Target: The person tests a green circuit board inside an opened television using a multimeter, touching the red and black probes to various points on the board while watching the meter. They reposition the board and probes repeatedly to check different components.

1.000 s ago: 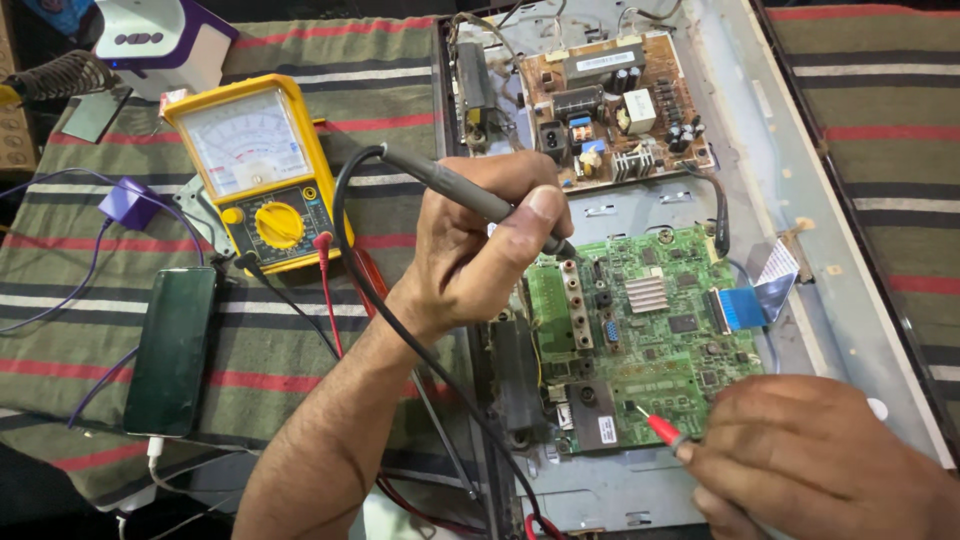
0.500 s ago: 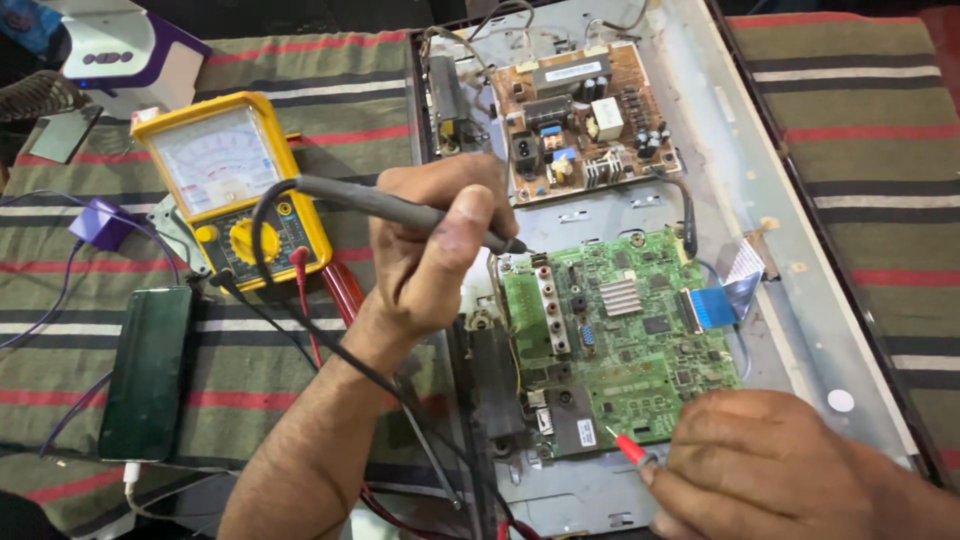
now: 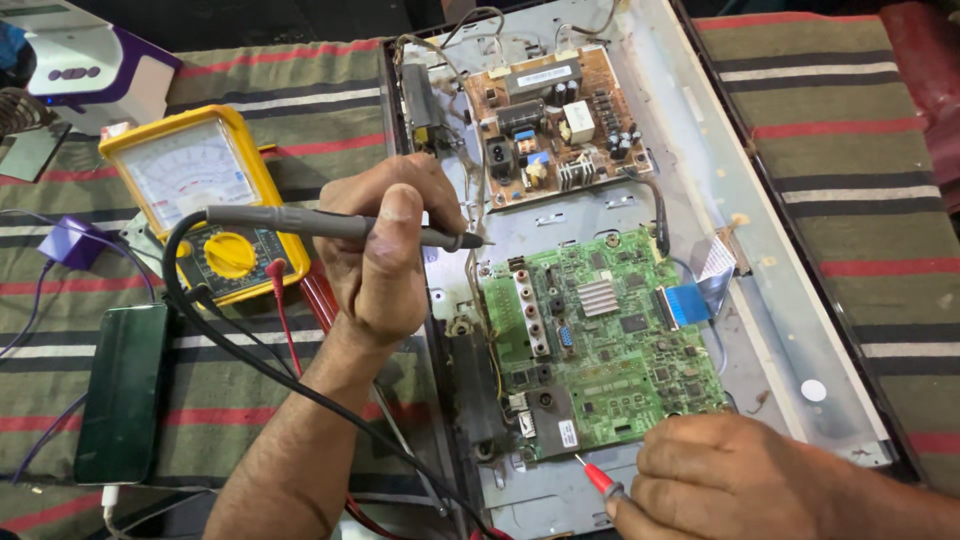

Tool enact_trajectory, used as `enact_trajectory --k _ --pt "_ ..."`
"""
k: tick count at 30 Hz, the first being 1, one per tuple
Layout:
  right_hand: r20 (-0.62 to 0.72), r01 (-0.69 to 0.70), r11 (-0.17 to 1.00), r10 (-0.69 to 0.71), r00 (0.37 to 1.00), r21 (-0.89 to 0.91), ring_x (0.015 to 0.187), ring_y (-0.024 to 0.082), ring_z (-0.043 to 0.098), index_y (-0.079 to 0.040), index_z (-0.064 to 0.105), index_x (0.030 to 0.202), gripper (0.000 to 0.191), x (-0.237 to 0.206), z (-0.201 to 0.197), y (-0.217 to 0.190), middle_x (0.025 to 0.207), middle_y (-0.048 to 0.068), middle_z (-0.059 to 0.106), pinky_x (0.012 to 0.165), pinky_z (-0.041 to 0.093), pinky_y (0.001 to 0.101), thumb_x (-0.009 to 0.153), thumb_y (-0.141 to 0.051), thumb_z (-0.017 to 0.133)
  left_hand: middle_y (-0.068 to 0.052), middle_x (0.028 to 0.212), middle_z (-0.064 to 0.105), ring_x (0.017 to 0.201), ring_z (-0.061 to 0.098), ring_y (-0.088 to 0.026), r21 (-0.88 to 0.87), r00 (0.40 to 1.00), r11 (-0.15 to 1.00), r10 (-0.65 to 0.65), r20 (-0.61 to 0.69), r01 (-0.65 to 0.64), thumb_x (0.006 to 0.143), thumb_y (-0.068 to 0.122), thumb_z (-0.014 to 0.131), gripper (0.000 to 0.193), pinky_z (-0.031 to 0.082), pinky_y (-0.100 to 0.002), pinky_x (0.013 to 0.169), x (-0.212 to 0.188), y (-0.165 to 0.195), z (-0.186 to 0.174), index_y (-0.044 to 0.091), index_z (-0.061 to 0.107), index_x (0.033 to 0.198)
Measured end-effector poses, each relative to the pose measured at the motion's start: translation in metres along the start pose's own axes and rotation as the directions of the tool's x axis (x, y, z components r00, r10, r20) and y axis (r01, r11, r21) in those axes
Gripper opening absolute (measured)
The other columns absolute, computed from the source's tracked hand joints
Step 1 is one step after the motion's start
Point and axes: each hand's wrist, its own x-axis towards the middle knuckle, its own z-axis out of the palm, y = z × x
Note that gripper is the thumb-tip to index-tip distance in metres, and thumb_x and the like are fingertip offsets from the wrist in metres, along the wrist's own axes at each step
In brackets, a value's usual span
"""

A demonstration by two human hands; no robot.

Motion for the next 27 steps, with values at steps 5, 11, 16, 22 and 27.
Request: enact_trajectory --k 5,11,16,22,27 --pt "0.082 -0.037 0.990 0.026 0.996 0.136 0.082 0.020 0.069 0.000 0.066 0.101 0.018 -0.013 0.014 0.001 0.088 0.006 0.061 0.074 0.059 0.0328 0.092 -0.016 0.068 -0.013 0.073 0.062 0.061 0.050 -0.014 -0.013 1.000 1.000 -0.010 -0.008 0.010 0.111 0.039 0.049 0.053 0.038 -0.029 0.059 -0.001 -0.001 -0.002 -0.005 0.056 0.081" --pt "0.322 -0.200 0.963 0.134 0.937 0.180 0.069 0.023 0.069 0.001 0.065 0.110 0.027 -0.048 0.048 -0.014 0.100 0.013 0.064 0.054 0.059 0.0319 0.092 -0.017 0.058 -0.014 0.072 0.061 0.061 0.050 -0.015 -0.077 0.999 0.997 -0.008 -0.052 0.004 0.111 0.041 0.050 0.055 0.038 -0.029 0.060 -0.002 -0.006 -0.001 -0.005 0.056 0.082" --pt "0.435 -0.244 0.953 0.146 0.889 0.178 0.067 0.021 0.070 0.002 0.062 0.114 0.024 -0.065 0.064 -0.018 0.103 0.014 0.064 0.048 0.059 0.0301 0.100 -0.015 0.055 -0.015 0.074 0.059 0.065 0.050 -0.016 -0.120 0.995 0.993 -0.017 -0.097 0.005 0.112 0.042 0.050 0.055 0.039 -0.030 0.063 -0.004 -0.006 -0.002 -0.005 0.054 0.083" --pt "0.529 -0.333 0.890 0.128 0.839 0.312 0.074 0.018 0.069 0.000 0.060 0.119 0.026 -0.060 0.059 -0.013 0.100 0.010 0.061 0.052 0.058 0.0294 0.100 -0.016 0.054 -0.016 0.074 0.057 0.065 0.048 -0.017 -0.199 0.980 0.979 0.008 -0.198 -0.048 0.114 0.039 0.046 0.053 0.037 -0.031 0.064 0.000 -0.009 -0.002 -0.005 0.052 0.084" --pt "0.569 -0.314 0.904 0.101 0.816 0.290 0.075 0.017 0.068 -0.001 0.060 0.115 0.022 -0.057 0.059 -0.008 0.099 0.008 0.061 0.049 0.055 0.0286 0.099 -0.015 0.055 -0.017 0.076 0.057 0.067 0.049 -0.018 -0.238 0.982 0.970 0.004 -0.188 -0.050 0.114 0.039 0.044 0.053 0.037 -0.031 0.065 -0.002 -0.010 -0.004 -0.005 0.052 0.086"
